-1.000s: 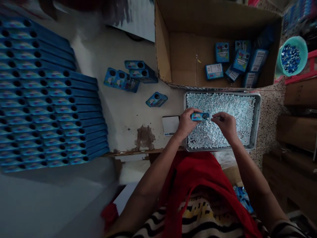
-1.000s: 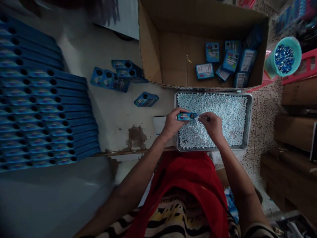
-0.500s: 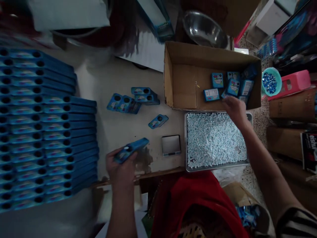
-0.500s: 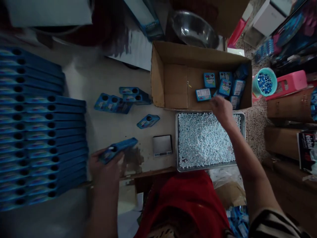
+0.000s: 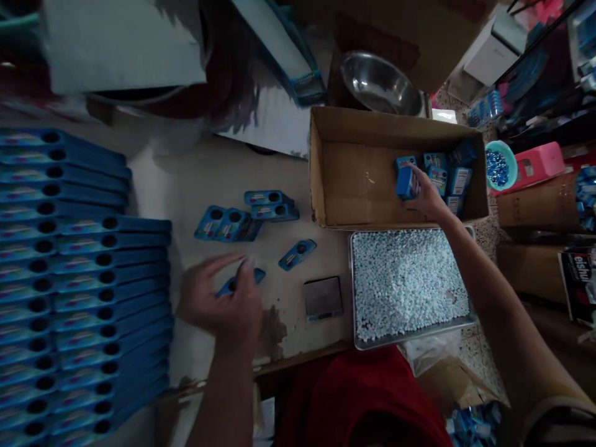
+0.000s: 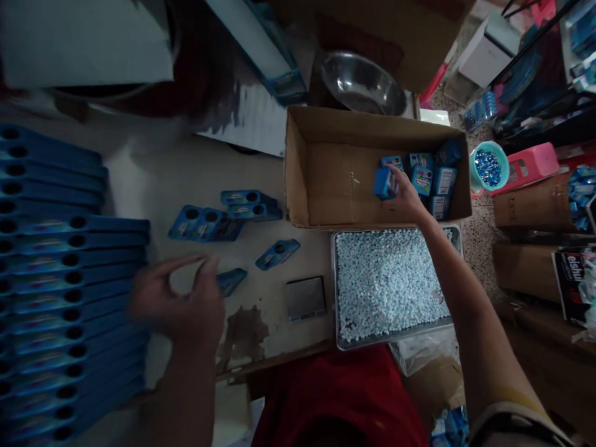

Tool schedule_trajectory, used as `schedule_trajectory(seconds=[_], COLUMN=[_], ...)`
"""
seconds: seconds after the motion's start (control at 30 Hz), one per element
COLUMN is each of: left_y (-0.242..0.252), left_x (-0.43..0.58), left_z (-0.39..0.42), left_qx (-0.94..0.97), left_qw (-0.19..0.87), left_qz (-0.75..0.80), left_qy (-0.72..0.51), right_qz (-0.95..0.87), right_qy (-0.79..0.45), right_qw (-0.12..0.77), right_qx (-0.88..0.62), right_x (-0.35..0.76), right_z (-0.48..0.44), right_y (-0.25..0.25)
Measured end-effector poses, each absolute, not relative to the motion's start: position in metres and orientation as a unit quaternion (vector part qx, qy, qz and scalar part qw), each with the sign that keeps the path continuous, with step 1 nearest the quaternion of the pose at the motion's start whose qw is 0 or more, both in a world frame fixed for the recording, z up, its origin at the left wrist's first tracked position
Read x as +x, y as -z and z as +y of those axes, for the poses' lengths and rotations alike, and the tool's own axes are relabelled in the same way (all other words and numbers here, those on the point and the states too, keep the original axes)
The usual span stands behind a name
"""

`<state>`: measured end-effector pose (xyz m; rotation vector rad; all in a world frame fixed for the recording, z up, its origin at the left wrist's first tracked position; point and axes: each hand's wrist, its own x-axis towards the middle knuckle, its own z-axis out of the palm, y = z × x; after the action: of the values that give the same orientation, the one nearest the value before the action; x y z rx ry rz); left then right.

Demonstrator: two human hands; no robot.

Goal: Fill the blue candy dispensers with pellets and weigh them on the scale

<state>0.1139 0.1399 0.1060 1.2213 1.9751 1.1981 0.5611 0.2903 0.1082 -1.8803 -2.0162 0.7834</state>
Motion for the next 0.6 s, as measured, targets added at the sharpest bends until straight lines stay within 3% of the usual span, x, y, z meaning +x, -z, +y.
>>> schedule_trajectory(seconds=[0.07,0.17,0.23,0.37,0.43,0.6], left_y=[-0.124,-0.110,-0.079,-0.011,0.007,-0.010], left_x=[0.176,0.303,0.388,0.487,0.494,0.446], left_z=[0.218,0.336,0.388,0.423,0.426,0.422], left_qx=[0.604,0.759,0.798,0.819,0.798,0.661], left_qw=[0.239,0.386,0.424,0.405,0.418,0.566], left_qz=[0.608,0.391,0.331,0.379,0.412,0.438], left_qy=[-0.457,-0.351,-0.272,-0.144,-0.141,-0.225], right_qz=[-0.631,-0.534,-0.483,-0.404,-0.341,-0.172], right_qy=[-0.328,-0.391,-0.417,-0.426,-0.438,-0.525], right_qw=[0.252,0.367,0.422,0.465,0.480,0.547], right_qx=[-0.657,-0.653,-0.644,-0.662,-0.679,-0.629], right_x=[0.567,0.562,0.554,0.548,0.551,0.565], right_z=[0.261,0.212,0.181,0.129,0.104,0.059], right_y=[-0.128,-0.143,-0.141,-0.126,-0.119,-0.114])
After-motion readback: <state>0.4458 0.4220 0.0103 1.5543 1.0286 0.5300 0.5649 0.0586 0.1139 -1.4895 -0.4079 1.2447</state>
